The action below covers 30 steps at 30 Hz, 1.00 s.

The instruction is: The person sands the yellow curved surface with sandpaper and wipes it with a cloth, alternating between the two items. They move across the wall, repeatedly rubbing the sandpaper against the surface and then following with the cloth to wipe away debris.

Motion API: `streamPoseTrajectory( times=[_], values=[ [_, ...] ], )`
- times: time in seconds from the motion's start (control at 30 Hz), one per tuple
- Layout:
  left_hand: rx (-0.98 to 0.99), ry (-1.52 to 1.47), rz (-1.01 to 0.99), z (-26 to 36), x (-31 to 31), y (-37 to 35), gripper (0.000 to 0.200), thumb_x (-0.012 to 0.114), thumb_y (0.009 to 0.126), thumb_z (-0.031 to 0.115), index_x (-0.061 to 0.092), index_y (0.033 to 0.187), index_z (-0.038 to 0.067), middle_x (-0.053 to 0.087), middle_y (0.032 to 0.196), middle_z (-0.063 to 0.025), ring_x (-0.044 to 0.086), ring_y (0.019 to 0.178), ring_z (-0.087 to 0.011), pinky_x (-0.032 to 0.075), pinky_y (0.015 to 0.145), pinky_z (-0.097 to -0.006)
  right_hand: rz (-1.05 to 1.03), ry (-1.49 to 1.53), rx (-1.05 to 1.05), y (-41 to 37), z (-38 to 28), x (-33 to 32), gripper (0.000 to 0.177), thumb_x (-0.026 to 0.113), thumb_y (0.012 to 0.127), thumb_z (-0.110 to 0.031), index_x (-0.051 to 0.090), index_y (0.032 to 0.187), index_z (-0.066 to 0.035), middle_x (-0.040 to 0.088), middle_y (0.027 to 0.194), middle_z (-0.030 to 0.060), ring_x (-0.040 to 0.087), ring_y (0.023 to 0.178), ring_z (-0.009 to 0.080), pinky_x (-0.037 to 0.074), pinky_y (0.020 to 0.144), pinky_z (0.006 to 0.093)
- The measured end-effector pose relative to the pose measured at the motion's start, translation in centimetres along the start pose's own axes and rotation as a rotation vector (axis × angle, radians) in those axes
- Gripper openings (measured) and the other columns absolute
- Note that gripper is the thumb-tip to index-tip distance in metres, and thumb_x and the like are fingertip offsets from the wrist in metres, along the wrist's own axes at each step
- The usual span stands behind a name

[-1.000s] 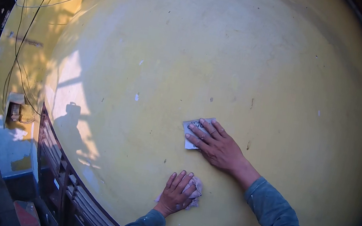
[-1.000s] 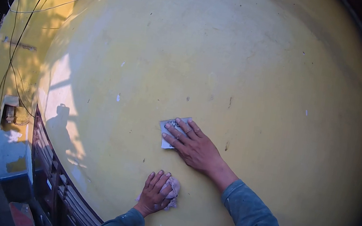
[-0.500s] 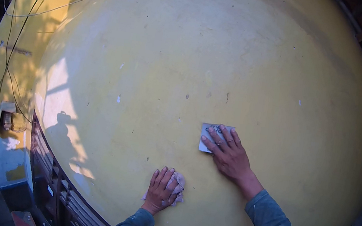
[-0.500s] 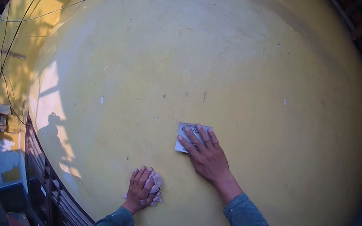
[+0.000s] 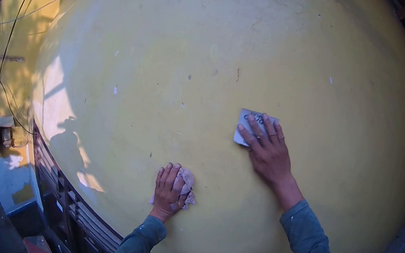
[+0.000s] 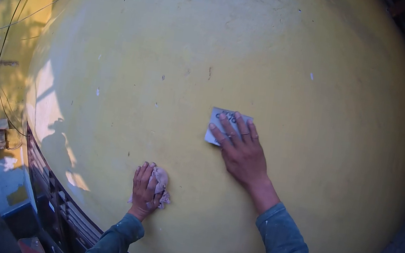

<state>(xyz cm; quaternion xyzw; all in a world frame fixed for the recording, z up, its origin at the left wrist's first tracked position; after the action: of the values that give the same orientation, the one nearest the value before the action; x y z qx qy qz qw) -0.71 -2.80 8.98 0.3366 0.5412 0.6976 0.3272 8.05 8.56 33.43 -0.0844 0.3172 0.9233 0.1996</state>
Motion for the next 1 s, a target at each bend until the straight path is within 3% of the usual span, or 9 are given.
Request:
streamPoseTrajectory(
  times=[0.07, 0.17, 0.27, 0.4, 0.5, 0.57, 0.67, 0.9, 1.0],
  values=[
    [0.007, 0.000, 0.002, 0.0, -0.1, -0.2, 0.049, 0.065, 0.090, 0.024, 0.052, 0.136, 0.010, 0.048, 0.151, -0.0209, 0.043, 0.142, -0.0447, 0.028, 0.120, -0.0598, -0.183, 0.202, -0.262, -3.5, -7.1, 2.8, 0.055, 0.059, 0.098, -0.020, 0.049, 0.152, -0.028, 0.041, 0.162, 0.0015, 0.035, 0.151, 0.0276, 0.024, 0.126, 0.0476],
    [0.025, 0.008, -0.005, -0.2, 0.0, 0.3, 0.050, 0.064, 0.091, 0.022, 0.051, 0.137, 0.008, 0.048, 0.152, -0.0215, 0.042, 0.143, -0.0449, 0.026, 0.120, -0.0609, -0.211, 0.175, -0.266, -5.7, -6.1, 2.1, 0.058, 0.062, 0.096, -0.022, 0.048, 0.152, -0.029, 0.041, 0.162, 0.0009, 0.035, 0.151, 0.0275, 0.024, 0.126, 0.0475],
    [-0.019, 0.077, 0.022, -2.2, -1.0, 1.2, 0.056, 0.063, 0.090, 0.019, 0.048, 0.143, 0.005, 0.047, 0.152, -0.0224, 0.041, 0.144, -0.0442, 0.024, 0.120, -0.0624, -0.080, -0.007, 0.092, -8.1, 0.9, -1.5, 0.059, 0.062, 0.092, -0.016, 0.053, 0.149, -0.028, 0.045, 0.160, 0.0025, 0.036, 0.150, 0.0307, 0.026, 0.124, 0.0503],
    [-0.456, 0.027, 0.278, -12.4, -4.4, 3.7, 0.061, 0.059, 0.093, 0.014, 0.041, 0.150, 0.001, 0.046, 0.152, -0.0238, 0.044, 0.140, -0.0454, 0.023, 0.123, -0.0544, 0.143, -0.162, 0.613, -20.9, 9.4, -5.3, 0.048, 0.048, 0.102, -0.009, 0.054, 0.149, -0.017, 0.042, 0.162, 0.0085, 0.032, 0.152, 0.0376, 0.024, 0.124, 0.0551],
    [-0.428, 0.106, 0.292, -16.2, -4.6, 8.4, 0.055, 0.058, 0.099, 0.013, 0.041, 0.150, -0.001, 0.048, 0.151, -0.0230, 0.047, 0.137, -0.0428, 0.030, 0.120, -0.0471, 0.201, -0.196, 0.827, -32.4, 9.9, -5.5, 0.046, 0.037, 0.107, -0.015, 0.050, 0.150, -0.009, 0.040, 0.162, 0.0164, 0.029, 0.152, 0.0432, 0.020, 0.123, 0.0575],
    [-0.420, -0.154, 0.365, -16.5, -3.7, 11.4, 0.052, 0.052, 0.106, 0.013, 0.036, 0.155, 0.004, 0.055, 0.131, -0.0102, 0.062, 0.109, -0.0211, 0.052, 0.091, -0.0322, 0.213, -0.189, 0.837, -36.3, 7.3, -4.5, 0.047, 0.036, 0.107, -0.016, 0.049, 0.151, -0.009, 0.039, 0.162, 0.0175, 0.029, 0.152, 0.0446, 0.019, 0.123, 0.0585],
    [-0.436, -0.431, 0.330, -13.1, -1.1, 13.6, 0.051, 0.051, 0.109, 0.014, 0.035, 0.156, 0.006, 0.053, 0.133, -0.0061, 0.063, 0.103, -0.0137, 0.054, 0.079, -0.0255, 0.194, -0.185, 0.873, -39.2, 3.5, -2.7, 0.048, 0.035, 0.107, -0.019, 0.047, 0.152, -0.009, 0.037, 0.163, 0.0203, 0.028, 0.151, 0.0486, 0.019, 0.122, 0.0619],
    [0.229, -0.014, 0.052, 12.1, 4.7, 15.9, 0.051, 0.061, 0.096, 0.016, 0.052, 0.144, -0.002, 0.045, 0.153, -0.0259, 0.042, 0.143, -0.0467, 0.030, 0.120, -0.0564, 0.233, -0.165, 0.903, -39.2, 1.7, -1.8, 0.047, 0.035, 0.108, -0.024, 0.050, 0.150, -0.010, 0.038, 0.162, 0.0210, 0.028, 0.150, 0.0491, 0.021, 0.120, 0.0641],
    [0.400, -0.194, -0.199, 24.0, 9.4, 12.3, 0.060, 0.060, 0.090, 0.017, 0.049, 0.148, 0.004, 0.044, 0.157, -0.0198, 0.039, 0.148, -0.0386, 0.026, 0.123, -0.0529, 0.221, -0.161, 0.915, -39.3, 1.7, -1.9, 0.046, 0.036, 0.108, -0.024, 0.052, 0.148, -0.009, 0.040, 0.161, 0.0207, 0.030, 0.150, 0.0491, 0.022, 0.119, 0.0645]
  ],
)
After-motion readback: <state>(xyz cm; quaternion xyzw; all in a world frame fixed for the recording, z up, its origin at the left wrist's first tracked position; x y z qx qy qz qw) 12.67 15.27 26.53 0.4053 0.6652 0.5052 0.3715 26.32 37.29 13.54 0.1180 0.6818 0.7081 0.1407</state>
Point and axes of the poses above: each hand's wrist, its own y-axis towards the middle knuckle, its own x-axis out of the palm, z = x × y, the point moved 10 cm from there along y, towards the middle knuckle
